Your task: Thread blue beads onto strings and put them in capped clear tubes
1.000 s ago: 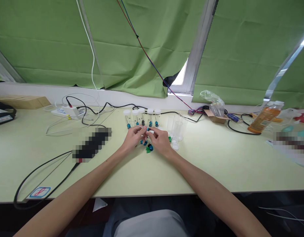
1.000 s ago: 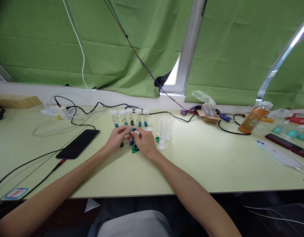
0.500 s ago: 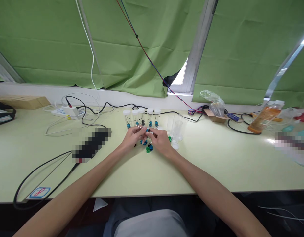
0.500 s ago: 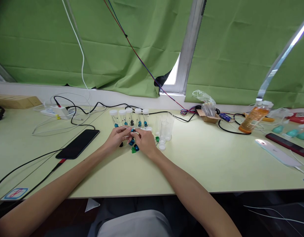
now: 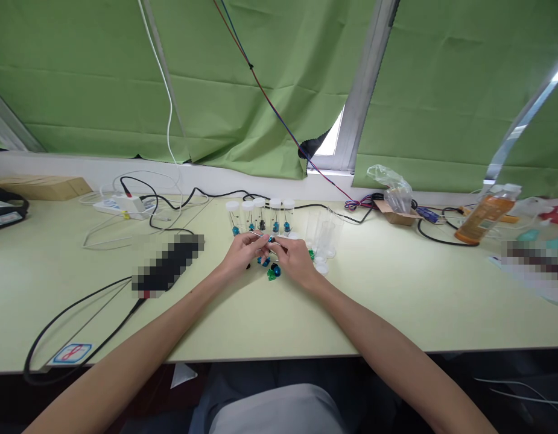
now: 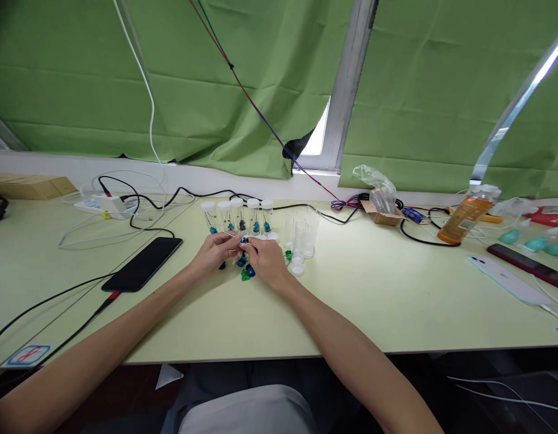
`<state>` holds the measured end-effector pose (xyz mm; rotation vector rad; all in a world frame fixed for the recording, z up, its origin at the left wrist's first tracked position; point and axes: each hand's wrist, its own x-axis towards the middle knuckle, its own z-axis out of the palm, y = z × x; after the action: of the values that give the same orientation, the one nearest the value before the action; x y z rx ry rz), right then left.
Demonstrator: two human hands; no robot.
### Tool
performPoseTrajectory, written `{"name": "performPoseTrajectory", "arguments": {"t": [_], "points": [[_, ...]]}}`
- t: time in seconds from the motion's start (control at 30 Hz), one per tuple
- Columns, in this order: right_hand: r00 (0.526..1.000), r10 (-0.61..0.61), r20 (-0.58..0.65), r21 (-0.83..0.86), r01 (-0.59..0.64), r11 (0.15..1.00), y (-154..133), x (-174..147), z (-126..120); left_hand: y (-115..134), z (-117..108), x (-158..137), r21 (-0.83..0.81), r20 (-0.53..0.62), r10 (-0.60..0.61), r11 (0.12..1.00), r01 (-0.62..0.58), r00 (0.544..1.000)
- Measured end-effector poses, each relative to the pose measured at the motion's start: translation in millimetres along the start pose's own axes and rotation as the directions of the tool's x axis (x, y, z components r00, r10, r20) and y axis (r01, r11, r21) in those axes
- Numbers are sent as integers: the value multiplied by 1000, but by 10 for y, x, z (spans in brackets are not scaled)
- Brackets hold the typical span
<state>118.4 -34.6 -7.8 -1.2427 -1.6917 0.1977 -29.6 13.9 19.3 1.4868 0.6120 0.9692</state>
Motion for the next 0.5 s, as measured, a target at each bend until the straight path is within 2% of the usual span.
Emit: {"name": "performPoseTrajectory", "arguments": {"t": [0.13, 0.3, 0.5], "points": [[1000, 18, 15, -20, -18, 1000, -2, 7, 4, -12, -2, 3, 16, -12, -38, 999, 38, 999], [994, 95, 48, -77, -91, 993, -22, 14, 23, -42, -14, 23, 85, -102, -100, 991, 108, 990], [990, 138, 21, -22, -138, 990, -24, 4, 30, -32, -42, 37, 200, -173, 8, 979, 27, 985]]}}
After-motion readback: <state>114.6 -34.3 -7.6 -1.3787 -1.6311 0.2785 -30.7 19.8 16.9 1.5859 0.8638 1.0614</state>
